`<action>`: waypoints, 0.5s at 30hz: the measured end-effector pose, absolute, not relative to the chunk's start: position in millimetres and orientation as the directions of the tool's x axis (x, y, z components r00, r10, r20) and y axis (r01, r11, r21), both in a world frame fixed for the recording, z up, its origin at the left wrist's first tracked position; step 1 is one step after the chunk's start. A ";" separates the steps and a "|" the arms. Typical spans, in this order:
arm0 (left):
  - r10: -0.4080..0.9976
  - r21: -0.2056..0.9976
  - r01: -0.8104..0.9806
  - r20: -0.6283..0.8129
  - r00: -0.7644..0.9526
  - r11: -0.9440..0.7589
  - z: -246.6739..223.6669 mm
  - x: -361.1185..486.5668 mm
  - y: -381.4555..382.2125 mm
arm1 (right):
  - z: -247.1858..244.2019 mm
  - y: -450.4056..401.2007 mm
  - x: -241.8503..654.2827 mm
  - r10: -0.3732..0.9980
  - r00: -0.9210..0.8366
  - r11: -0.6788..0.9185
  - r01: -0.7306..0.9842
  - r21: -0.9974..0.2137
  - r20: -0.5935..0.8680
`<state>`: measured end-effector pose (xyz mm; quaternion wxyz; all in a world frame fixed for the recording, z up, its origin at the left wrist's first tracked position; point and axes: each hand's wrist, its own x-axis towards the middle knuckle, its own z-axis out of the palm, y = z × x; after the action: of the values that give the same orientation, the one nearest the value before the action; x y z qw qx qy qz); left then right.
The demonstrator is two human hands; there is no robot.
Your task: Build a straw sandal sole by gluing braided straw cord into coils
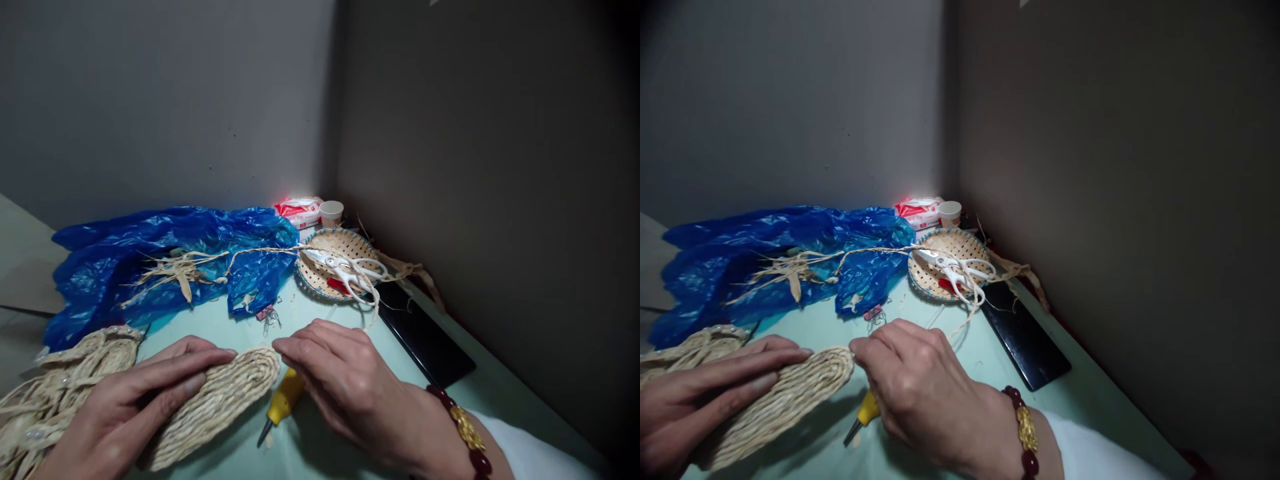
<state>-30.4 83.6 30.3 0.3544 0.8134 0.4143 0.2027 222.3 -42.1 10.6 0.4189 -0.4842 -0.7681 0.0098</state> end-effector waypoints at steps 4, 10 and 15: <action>0.860 0.761 0.533 0.064 0.506 -0.370 25.6 -24.0 79.1 | 7.6 -41.5 218.4 0.745 -0.082 0.533 0.669 -0.517 0.662; 0.900 0.843 0.450 0.089 0.426 -0.296 16.8 -9.2 65.2 | 5.3 -38.9 213.6 0.729 0.014 0.519 0.640 -0.566 0.684; 0.884 0.887 0.360 0.102 0.456 -0.289 6.1 1.6 55.1 | 1.0 -35.2 210.1 0.683 0.110 0.507 0.641 -0.576 0.722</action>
<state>1.6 55.1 6.1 0.4235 0.7407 0.4200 0.3093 210.1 -35.2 1.0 0.5554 -0.4964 -0.6670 0.0186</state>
